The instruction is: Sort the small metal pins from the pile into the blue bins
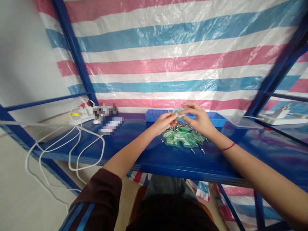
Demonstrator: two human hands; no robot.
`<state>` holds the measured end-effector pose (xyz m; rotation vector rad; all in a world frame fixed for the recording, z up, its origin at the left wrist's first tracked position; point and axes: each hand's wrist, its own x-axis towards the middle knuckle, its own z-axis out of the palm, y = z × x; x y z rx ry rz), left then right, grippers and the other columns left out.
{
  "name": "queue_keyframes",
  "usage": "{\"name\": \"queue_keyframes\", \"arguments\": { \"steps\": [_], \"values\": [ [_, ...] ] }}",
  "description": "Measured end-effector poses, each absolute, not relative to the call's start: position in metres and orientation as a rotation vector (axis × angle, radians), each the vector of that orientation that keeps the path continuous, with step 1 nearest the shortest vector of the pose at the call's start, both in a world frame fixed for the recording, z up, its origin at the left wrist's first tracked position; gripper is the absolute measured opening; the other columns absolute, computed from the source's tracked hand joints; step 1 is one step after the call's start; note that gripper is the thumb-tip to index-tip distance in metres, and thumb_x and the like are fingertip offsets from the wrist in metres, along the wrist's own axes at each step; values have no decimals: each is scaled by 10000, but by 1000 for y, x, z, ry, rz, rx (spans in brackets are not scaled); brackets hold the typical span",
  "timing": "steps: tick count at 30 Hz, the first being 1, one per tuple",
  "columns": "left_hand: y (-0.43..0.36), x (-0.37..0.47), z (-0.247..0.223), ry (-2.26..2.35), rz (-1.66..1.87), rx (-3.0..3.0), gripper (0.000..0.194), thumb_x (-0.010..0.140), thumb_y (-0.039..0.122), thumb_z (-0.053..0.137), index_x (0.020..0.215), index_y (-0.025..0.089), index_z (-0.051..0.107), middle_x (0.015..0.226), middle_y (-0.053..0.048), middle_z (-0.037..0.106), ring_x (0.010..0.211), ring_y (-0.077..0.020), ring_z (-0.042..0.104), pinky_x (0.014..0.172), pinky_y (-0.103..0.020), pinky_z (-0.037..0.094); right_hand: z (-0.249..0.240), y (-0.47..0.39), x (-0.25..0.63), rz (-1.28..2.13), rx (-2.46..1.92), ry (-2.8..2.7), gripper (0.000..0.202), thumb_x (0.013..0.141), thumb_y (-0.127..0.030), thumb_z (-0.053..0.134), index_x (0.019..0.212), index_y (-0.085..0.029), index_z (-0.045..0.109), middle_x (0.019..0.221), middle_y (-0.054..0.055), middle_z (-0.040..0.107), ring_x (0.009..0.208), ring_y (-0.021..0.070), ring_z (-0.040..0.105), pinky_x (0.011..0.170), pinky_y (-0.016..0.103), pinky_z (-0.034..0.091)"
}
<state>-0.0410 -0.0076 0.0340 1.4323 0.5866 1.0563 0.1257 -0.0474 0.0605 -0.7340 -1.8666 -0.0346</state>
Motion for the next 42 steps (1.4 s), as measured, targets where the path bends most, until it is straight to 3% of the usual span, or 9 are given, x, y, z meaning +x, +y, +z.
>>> {"name": "queue_keyframes", "arguments": {
  "steps": [2,6,11,15,19,24,31,37,42],
  "values": [
    [-1,-45,33,633,1183,1494,323,781,436,602,906,138,595,759,-25,575,669,-76,524,620,-202,402,60,-43,121,118,-813,-1755,235,773,-331,601,989,-238,616,1053,68,595,784,168,610,678,336,494],
    [6,-50,31,736,1384,1773,247,830,383,533,903,154,589,806,-28,598,748,-109,559,675,-231,432,51,-44,111,764,-1020,-1483,394,836,-553,454,1044,-221,492,642,-9,581,414,109,480,396,237,358],
    [-1,-45,31,652,1366,2218,185,825,243,525,969,196,632,1057,-63,619,1041,-176,520,877,-304,432,47,-50,107,1320,-911,-1286,265,838,-465,482,870,-203,511,625,-10,578,454,93,511,413,208,395],
    [-8,-39,29,686,1134,2061,316,858,215,390,1080,228,615,1083,-45,620,942,-155,562,795,-286,466,44,-44,114,1125,-898,-1260,196,742,-299,606,895,-220,513,675,-33,569,530,100,553,483,224,448],
    [-10,-35,27,696,1109,1859,343,862,333,418,1117,192,599,1013,-62,633,797,-134,575,659,-241,466,36,-37,121,827,-908,-1459,350,752,-369,606,1037,-241,450,602,-66,521,498,114,535,490,252,441],
    [11,-43,23,772,1358,1908,300,810,312,539,1055,154,610,828,-41,644,717,-117,575,694,-235,460,33,-38,122,470,-994,-1702,587,795,-466,561,1271,-201,343,718,-11,596,545,133,567,538,279,446],
    [52,-90,26,1399,1608,1974,329,853,330,472,1102,160,605,1006,-86,666,899,-174,606,856,-299,436,42,-54,124,189,-1086,-2179,315,829,-462,506,838,-173,631,714,39,638,616,155,571,601,293,438],
    [50,-101,17,1930,898,2340,454,867,539,356,1102,263,628,1183,-109,593,1164,-326,436,937,-535,323,37,-56,125,96,-1000,-2553,418,704,-520,654,940,-176,680,898,91,663,854,228,601,781,353,441],
    [38,-91,17,1999,923,2400,481,865,562,331,1087,264,636,1363,-114,418,1251,-336,320,978,-545,268,34,-53,125,90,-996,-2599,403,708,-479,669,960,-165,682,888,94,655,849,232,601,769,354,444]
  ]
}}
